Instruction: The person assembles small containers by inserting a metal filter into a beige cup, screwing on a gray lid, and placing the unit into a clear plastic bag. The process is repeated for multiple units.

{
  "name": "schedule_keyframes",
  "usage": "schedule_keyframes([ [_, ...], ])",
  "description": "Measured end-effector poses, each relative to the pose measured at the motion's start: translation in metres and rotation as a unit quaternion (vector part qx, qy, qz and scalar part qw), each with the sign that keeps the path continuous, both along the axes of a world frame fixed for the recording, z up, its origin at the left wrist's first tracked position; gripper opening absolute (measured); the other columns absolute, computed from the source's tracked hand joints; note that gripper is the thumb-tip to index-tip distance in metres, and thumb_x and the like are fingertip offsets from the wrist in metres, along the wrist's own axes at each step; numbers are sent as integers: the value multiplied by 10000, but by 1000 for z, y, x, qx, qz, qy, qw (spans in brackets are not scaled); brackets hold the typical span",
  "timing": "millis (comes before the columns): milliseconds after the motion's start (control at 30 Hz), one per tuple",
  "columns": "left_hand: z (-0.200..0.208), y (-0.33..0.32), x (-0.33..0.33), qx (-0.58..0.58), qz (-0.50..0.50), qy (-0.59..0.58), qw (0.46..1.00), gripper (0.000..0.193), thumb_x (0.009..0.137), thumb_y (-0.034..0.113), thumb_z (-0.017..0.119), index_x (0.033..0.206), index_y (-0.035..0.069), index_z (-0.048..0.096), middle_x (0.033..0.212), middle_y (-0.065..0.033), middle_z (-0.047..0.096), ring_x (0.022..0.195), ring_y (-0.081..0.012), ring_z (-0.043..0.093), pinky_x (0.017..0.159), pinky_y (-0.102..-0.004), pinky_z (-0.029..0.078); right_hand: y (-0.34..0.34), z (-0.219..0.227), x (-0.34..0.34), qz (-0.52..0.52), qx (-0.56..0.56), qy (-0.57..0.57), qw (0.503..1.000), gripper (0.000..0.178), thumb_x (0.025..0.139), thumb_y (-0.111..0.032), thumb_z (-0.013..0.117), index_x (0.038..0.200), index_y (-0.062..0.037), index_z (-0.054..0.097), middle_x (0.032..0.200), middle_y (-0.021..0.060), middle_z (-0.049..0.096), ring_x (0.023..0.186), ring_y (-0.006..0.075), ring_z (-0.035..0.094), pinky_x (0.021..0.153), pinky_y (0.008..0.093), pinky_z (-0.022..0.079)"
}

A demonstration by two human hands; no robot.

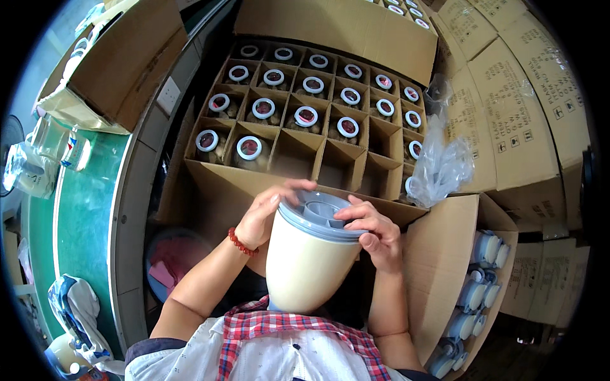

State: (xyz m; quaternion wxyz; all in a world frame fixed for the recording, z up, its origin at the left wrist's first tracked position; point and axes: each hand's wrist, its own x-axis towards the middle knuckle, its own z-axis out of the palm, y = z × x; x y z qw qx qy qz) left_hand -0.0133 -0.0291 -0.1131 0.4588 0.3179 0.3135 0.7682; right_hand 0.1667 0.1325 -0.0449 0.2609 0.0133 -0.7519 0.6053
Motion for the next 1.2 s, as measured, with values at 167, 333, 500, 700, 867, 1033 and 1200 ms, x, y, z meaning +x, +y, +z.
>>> schedule_keyframes([
  [167, 9, 9, -12, -56, -8, 46, 997, 433, 951, 325, 378, 963, -19, 640, 1344, -248, 499, 1245, -315, 474, 1072, -412, 344, -28, 43, -4, -91, 165, -68, 980, 223, 915, -236, 624, 955, -27, 691, 1017, 131, 684, 895, 250, 597, 846, 358, 441],
  [333, 86, -17, -6, -92, 146, 402, 899, 284, 967, 186, 491, 1098, -8, 651, 1204, -178, 605, 1127, -310, 573, 977, -398, 427, -24, 44, -8, -64, 140, -78, 985, 224, 925, -233, 562, 939, -52, 693, 1028, 115, 662, 916, 283, 586, 854, 378, 424],
  [500, 106, -28, 19, -108, 201, 503, 834, 300, 973, 188, 493, 1095, -30, 659, 1053, -167, 646, 985, -291, 599, 875, -357, 446, -44, 67, -20, -75, 161, -116, 977, 342, 954, -278, 503, 1058, 20, 634, 1042, 127, 650, 966, 279, 601, 906, 398, 435],
  [700, 106, -13, 20, -113, 152, 456, 870, 257, 959, 174, 521, 902, -11, 690, 1012, -133, 656, 980, -271, 588, 907, -366, 428, 17, -39, -51, 151, -602, -43, 783, 581, 1027, -445, 275, 1118, 21, 610, 1255, 153, 605, 1154, 251, 574, 1045, 385, 407],
  [867, 9, -12, -14, -38, 68, 95, 992, 375, 999, 316, 450, 907, 3, 635, 1306, -198, 543, 1197, -275, 530, 1037, -395, 389, -29, 16, -6, -98, -135, -197, 966, 470, 996, -392, 412, 1189, 3, 578, 1313, 208, 541, 1163, 338, 567, 1021, 437, 431],
  [1033, 4, 0, -21, -124, -59, -41, 990, 488, 1022, 368, 362, 1024, -47, 619, 1376, -213, 492, 1249, -318, 490, 1090, -414, 355, -40, 59, 11, -186, 246, -243, 920, 405, 957, -328, 510, 1208, -25, 603, 1248, 271, 574, 1171, 393, 565, 1012, 496, 412],
  [1200, 108, 9, 10, -104, 114, 431, 889, 386, 981, 255, 459, 1202, -29, 599, 1203, -181, 615, 1132, -260, 564, 1001, -376, 399, 26, -55, -51, 105, -583, -95, 800, 680, 989, -544, 301, 1222, 19, 605, 1283, 206, 593, 1195, 332, 565, 1047, 450, 408],
])
